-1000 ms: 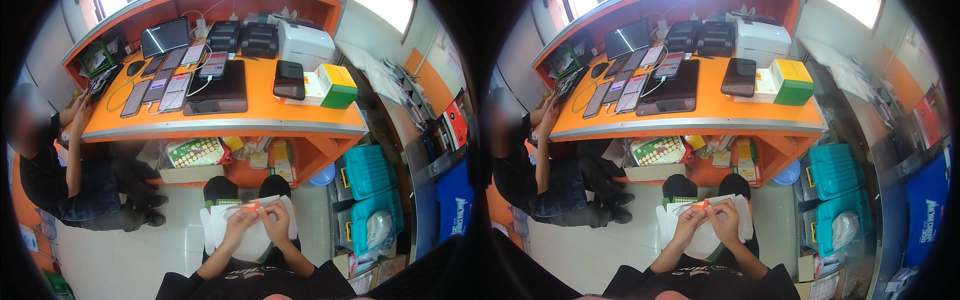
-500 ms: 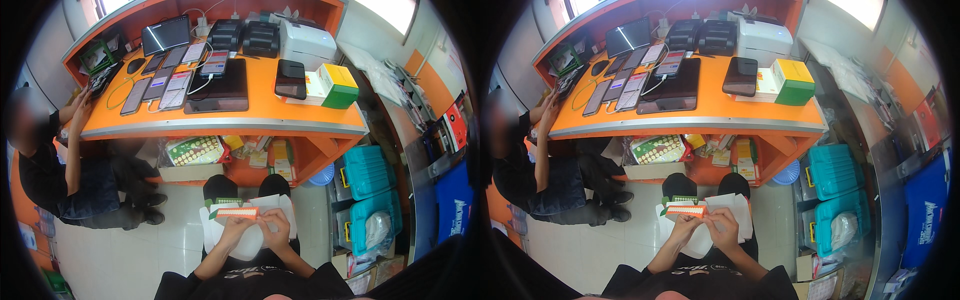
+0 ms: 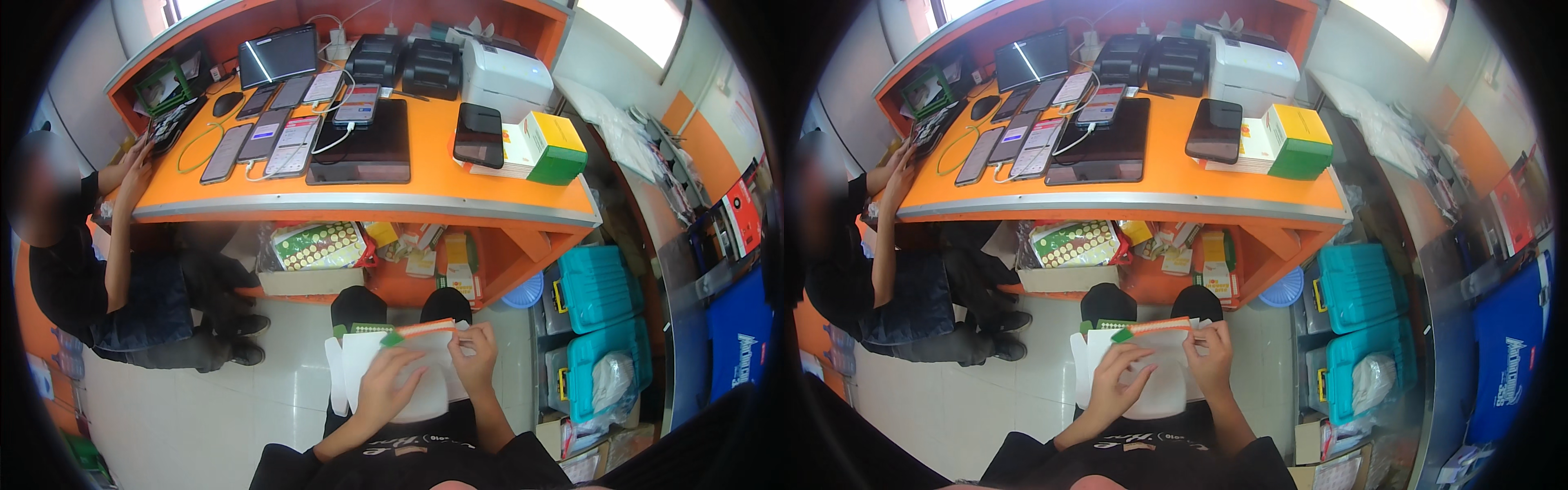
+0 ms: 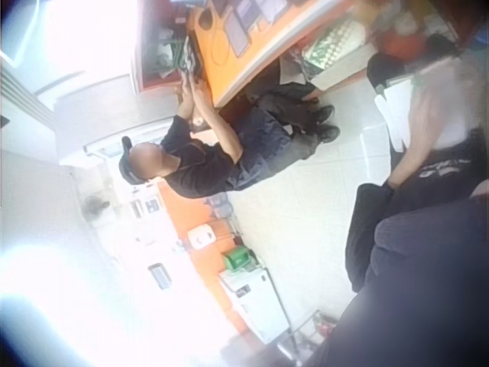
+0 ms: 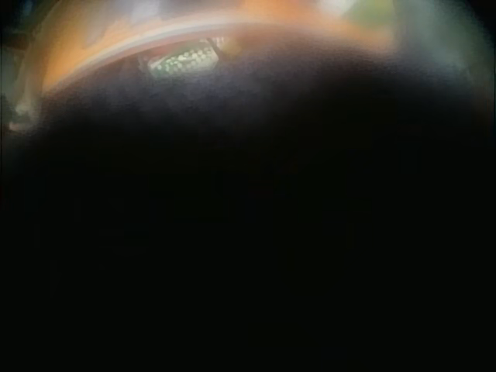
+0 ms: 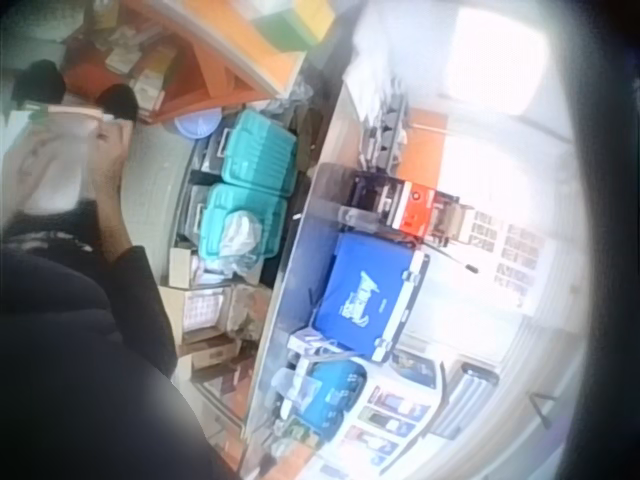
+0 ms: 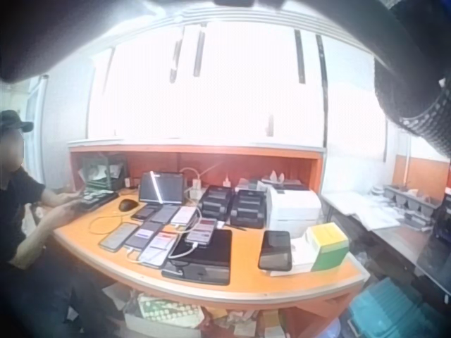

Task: The person sits on the floor and repeatedly folds small rectangular boxes from flat paper, then places them on the orange counter. The person handles multiple boxes one at a time, folding edges and tucking flaps to form closed boxes.

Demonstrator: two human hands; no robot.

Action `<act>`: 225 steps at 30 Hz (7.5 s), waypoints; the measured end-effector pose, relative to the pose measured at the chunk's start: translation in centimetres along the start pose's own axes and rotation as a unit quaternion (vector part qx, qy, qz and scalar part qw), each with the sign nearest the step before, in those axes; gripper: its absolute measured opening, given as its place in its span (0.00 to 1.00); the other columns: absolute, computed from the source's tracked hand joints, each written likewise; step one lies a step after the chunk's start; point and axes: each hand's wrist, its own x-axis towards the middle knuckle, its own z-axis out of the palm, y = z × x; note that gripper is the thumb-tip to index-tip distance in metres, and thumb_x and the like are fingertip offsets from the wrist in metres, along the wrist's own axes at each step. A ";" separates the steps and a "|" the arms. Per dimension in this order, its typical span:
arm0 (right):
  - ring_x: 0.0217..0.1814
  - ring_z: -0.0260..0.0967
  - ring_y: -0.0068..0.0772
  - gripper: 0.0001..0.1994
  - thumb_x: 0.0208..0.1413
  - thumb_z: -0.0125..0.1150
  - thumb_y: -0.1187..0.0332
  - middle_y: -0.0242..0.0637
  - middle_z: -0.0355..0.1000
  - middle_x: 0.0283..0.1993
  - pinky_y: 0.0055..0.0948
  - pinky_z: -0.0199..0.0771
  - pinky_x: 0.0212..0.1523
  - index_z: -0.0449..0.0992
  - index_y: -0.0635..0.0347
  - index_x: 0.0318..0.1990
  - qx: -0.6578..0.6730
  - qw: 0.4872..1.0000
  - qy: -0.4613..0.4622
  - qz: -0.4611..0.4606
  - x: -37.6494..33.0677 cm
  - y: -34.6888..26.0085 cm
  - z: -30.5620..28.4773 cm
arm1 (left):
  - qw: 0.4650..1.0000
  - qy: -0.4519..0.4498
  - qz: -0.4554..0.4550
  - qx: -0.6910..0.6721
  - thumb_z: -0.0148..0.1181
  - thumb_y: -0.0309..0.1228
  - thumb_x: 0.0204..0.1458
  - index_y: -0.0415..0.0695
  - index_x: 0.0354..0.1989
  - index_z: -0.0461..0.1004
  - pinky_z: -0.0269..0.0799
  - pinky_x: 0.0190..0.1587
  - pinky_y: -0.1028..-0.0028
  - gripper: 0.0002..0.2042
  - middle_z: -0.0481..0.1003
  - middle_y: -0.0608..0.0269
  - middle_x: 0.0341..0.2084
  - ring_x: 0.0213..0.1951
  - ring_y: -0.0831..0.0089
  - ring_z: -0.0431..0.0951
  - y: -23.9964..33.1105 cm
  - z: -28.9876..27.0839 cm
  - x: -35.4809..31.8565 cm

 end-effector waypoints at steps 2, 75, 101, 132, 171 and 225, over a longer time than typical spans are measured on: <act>0.34 0.72 0.28 0.07 0.45 0.64 0.84 0.37 0.63 0.35 0.22 0.82 0.34 0.73 0.68 0.32 0.034 0.998 -0.001 0.047 0.2 0.8 -0.5 | 0.979 0.156 0.032 0.130 0.68 0.22 0.45 0.39 0.43 0.73 0.71 0.38 0.73 0.16 0.73 0.57 0.37 0.39 0.66 0.74 0.4 -0.2 0.3; 0.45 0.73 0.26 0.12 0.51 0.65 0.78 0.35 0.74 0.43 0.28 0.74 0.50 0.75 0.67 0.44 0.336 0.900 -0.227 0.161 -2.8 -0.7 3.3 | 0.879 -0.212 -0.130 -0.406 0.53 0.55 0.57 0.37 0.67 0.55 0.55 0.65 0.66 0.38 0.56 0.55 0.67 0.66 0.65 0.58 -4.5 0.2 1.4; 0.27 0.68 0.22 0.21 0.64 0.53 0.55 0.35 0.72 0.25 0.24 0.67 0.31 0.74 0.68 0.30 0.183 0.969 -0.162 -0.031 -1.0 -2.1 2.4 | 0.968 0.050 -0.122 -0.214 0.56 0.35 0.60 0.36 0.35 0.77 0.66 0.31 0.79 0.12 0.73 0.67 0.23 0.27 0.84 0.70 -3.0 -1.9 0.7; 0.29 0.67 0.19 0.16 0.65 0.50 0.63 0.35 0.73 0.27 0.23 0.65 0.30 0.75 0.69 0.33 0.268 0.932 -0.238 0.054 -0.6 -2.6 3.0 | 0.975 0.179 -0.020 -0.131 0.55 0.30 0.60 0.33 0.22 0.71 0.60 0.22 0.74 0.15 0.66 0.60 0.14 0.17 0.76 0.64 -2.4 -1.8 1.9; 0.45 0.71 0.23 0.17 0.60 0.53 0.78 0.44 0.74 0.50 0.20 0.70 0.48 0.70 0.72 0.57 0.219 0.961 -0.130 0.103 -0.2 0.2 2.8 | 0.991 -0.111 -0.071 -0.033 0.51 0.35 0.63 0.46 0.72 0.34 0.62 0.58 0.66 0.37 0.65 0.36 0.56 0.54 0.51 0.70 -4.6 -3.6 0.3; 0.43 0.68 0.37 0.15 0.44 0.66 0.76 0.41 0.65 0.41 0.30 0.72 0.42 0.68 0.63 0.39 0.144 0.969 -0.184 -0.078 -1.0 -3.0 2.8 | 0.991 -0.096 -0.007 0.095 0.51 0.19 0.51 0.49 0.60 0.68 0.71 0.55 0.63 0.25 0.72 0.55 0.55 0.56 0.55 0.72 -4.0 0.0 0.6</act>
